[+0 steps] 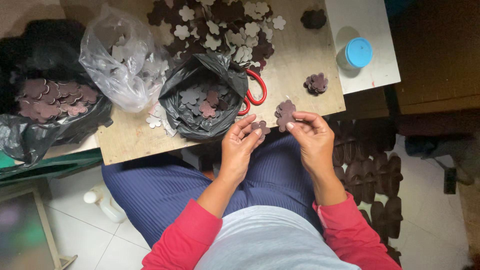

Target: The person sits on the floor and repeatedly picks flower-shaped cutouts from a black plastic bag, then places them into small stacks on the table. The person handles the cutouts by hand and arranges them into neat piles.

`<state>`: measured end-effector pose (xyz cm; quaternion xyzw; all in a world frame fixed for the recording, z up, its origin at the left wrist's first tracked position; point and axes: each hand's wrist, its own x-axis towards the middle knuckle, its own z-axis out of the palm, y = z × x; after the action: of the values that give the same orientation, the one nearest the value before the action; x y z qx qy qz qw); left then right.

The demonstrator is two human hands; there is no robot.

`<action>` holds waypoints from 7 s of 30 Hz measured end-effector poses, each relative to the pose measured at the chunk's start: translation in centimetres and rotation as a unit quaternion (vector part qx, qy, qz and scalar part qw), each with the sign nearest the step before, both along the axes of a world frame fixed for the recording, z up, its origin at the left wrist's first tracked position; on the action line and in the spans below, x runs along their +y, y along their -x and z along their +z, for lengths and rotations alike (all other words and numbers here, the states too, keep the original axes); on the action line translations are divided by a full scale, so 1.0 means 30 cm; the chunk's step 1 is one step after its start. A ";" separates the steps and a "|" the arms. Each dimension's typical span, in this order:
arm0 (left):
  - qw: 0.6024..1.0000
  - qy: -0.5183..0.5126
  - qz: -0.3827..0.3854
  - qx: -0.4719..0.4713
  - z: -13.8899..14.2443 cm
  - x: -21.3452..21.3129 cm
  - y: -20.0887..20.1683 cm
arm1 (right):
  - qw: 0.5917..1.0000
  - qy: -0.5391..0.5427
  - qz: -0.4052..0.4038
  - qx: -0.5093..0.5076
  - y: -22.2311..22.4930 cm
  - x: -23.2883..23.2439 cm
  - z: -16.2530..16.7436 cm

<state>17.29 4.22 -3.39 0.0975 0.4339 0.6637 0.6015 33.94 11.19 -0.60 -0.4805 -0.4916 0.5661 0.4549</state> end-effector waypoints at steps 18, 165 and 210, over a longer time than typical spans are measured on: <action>0.999 -0.021 -0.019 -0.016 0.002 -0.010 -0.010 | 0.997 0.032 0.070 0.015 0.070 -0.033 -0.004; 0.826 -0.040 0.159 0.539 0.227 -0.101 0.191 | 0.946 0.115 0.271 0.138 0.336 0.186 0.164; 0.984 -0.037 0.068 -0.160 0.120 0.079 -0.004 | 0.996 0.051 0.078 0.004 0.108 0.052 0.070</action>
<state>17.41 6.57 0.21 -0.0173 0.3134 0.7255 0.6125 30.70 12.74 1.51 -0.4606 -0.4965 0.6262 0.3863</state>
